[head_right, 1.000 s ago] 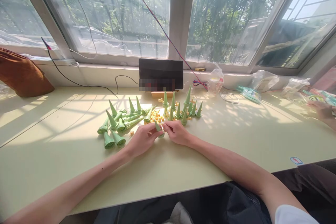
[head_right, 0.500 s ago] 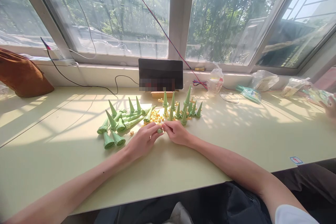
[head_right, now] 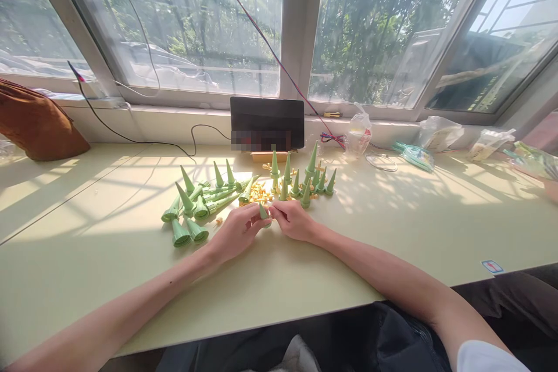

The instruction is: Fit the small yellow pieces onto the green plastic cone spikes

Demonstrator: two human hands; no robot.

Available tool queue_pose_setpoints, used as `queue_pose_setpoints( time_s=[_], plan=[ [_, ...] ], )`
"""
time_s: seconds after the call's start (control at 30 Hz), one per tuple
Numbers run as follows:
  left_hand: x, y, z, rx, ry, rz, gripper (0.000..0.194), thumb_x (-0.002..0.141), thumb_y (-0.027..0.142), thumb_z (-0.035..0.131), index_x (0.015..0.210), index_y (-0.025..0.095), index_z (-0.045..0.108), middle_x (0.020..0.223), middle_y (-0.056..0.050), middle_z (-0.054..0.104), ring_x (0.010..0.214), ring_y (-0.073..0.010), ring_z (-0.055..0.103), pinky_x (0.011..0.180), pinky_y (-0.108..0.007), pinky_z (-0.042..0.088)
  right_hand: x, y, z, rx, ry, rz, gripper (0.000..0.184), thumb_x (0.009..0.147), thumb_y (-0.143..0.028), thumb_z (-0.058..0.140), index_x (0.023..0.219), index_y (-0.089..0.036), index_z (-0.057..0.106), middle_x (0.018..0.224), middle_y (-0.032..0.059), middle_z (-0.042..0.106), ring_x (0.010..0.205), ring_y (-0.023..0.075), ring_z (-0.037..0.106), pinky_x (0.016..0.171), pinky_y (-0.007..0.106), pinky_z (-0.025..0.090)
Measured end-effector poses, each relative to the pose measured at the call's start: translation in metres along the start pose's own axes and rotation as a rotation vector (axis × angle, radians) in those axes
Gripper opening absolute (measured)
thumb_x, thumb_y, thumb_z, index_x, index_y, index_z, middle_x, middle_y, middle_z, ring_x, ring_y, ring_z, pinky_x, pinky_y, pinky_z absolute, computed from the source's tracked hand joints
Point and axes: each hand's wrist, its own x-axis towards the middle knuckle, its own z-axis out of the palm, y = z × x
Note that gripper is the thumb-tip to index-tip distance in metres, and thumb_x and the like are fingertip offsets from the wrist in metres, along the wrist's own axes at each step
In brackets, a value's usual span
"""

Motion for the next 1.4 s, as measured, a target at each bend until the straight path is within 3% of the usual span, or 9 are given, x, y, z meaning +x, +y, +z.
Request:
queue_pose_setpoints(
  time_s=[0.1, 0.17, 0.27, 0.43, 0.5, 0.67, 0.9, 1.13, 1.4],
  plan=[
    [-0.003, -0.001, 0.002, 0.140, -0.016, 0.117, 0.019, 0.095, 0.025, 0.043, 0.084, 0.018, 0.057, 0.074, -0.001, 0.051, 0.061, -0.0126, 0.044, 0.057, -0.025, 0.035, 0.000, 0.000, 0.000, 0.005, 0.000, -0.007, 0.034, 0.096, -0.028, 0.039, 0.063, -0.020, 0.034, 0.056, -0.0047, 0.032, 0.052, 0.0102, 0.029, 0.052, 0.025, 0.024],
    [-0.003, -0.001, 0.003, 0.139, -0.006, 0.102, 0.020, 0.095, 0.025, 0.043, 0.083, 0.018, 0.057, 0.074, -0.001, 0.052, 0.061, -0.0126, 0.044, 0.056, -0.025, 0.034, 0.000, 0.000, 0.000, 0.005, 0.001, -0.001, 0.034, 0.096, -0.028, 0.038, 0.063, -0.020, 0.034, 0.056, -0.0047, 0.033, 0.052, 0.0102, 0.029, 0.052, 0.025, 0.024],
    [-0.001, 0.002, 0.003, -0.027, 0.019, -0.041, 0.025, 0.092, 0.030, 0.049, 0.071, 0.017, 0.054, 0.066, 0.000, 0.052, 0.060, -0.0126, 0.047, 0.055, -0.024, 0.036, 0.000, 0.000, 0.000, -0.001, 0.010, 0.013, 0.035, 0.096, -0.029, 0.038, 0.063, -0.020, 0.032, 0.056, -0.0050, 0.030, 0.053, 0.0098, 0.027, 0.052, 0.025, 0.023],
    [0.003, 0.006, -0.003, -0.433, -0.127, -0.374, 0.031, 0.089, 0.044, 0.053, 0.077, 0.016, 0.059, 0.049, 0.004, 0.045, 0.045, -0.0093, 0.042, 0.044, -0.021, 0.031, 0.000, 0.000, 0.000, 0.006, 0.014, -0.006, 0.038, 0.098, -0.032, 0.038, 0.063, -0.019, 0.028, 0.056, -0.0055, 0.028, 0.052, 0.0088, 0.025, 0.051, 0.025, 0.023],
    [0.004, 0.005, -0.004, -0.468, -0.146, -0.408, 0.033, 0.088, 0.046, 0.054, 0.077, 0.016, 0.060, 0.048, 0.005, 0.045, 0.043, -0.0088, 0.041, 0.043, -0.021, 0.031, 0.000, 0.001, 0.001, 0.003, 0.018, -0.015, 0.038, 0.098, -0.031, 0.038, 0.063, -0.019, 0.028, 0.056, -0.0056, 0.027, 0.052, 0.0085, 0.025, 0.051, 0.024, 0.022],
    [0.003, -0.001, -0.002, -0.232, -0.056, -0.199, 0.029, 0.087, 0.041, 0.057, 0.075, 0.015, 0.062, 0.066, -0.002, 0.058, 0.059, -0.0121, 0.051, 0.054, -0.023, 0.043, -0.001, 0.001, 0.002, -0.021, 0.021, -0.006, 0.037, 0.097, -0.030, 0.039, 0.063, -0.019, 0.029, 0.056, -0.0057, 0.026, 0.053, 0.0088, 0.024, 0.051, 0.025, 0.022],
    [0.003, -0.009, 0.000, -0.020, -0.042, -0.105, 0.020, 0.086, 0.034, 0.060, 0.079, 0.016, 0.063, 0.068, -0.002, 0.058, 0.061, -0.0137, 0.051, 0.056, -0.025, 0.042, -0.001, -0.001, 0.003, -0.043, 0.038, -0.023, 0.035, 0.096, -0.028, 0.040, 0.063, -0.019, 0.032, 0.056, -0.0053, 0.029, 0.053, 0.0090, 0.026, 0.051, 0.024, 0.023],
    [-0.001, -0.004, -0.003, 0.167, -0.076, 0.050, 0.020, 0.096, 0.027, 0.042, 0.084, 0.018, 0.055, 0.078, -0.003, 0.057, 0.066, -0.0149, 0.050, 0.060, -0.027, 0.038, 0.001, -0.001, 0.003, -0.036, 0.044, -0.012, 0.036, 0.096, -0.028, 0.039, 0.063, -0.019, 0.030, 0.055, -0.0054, 0.029, 0.052, 0.0086, 0.025, 0.051, 0.024, 0.022],
    [-0.001, -0.004, 0.000, 0.091, -0.015, 0.000, 0.015, 0.095, 0.021, 0.045, 0.083, 0.019, 0.054, 0.078, 0.000, 0.055, 0.068, -0.0143, 0.049, 0.063, -0.027, 0.038, 0.002, -0.002, 0.002, 0.020, 0.009, 0.039, 0.039, 0.098, -0.031, 0.035, 0.063, -0.019, 0.027, 0.056, -0.0052, 0.026, 0.052, 0.0084, 0.026, 0.051, 0.024, 0.022]
  ],
)
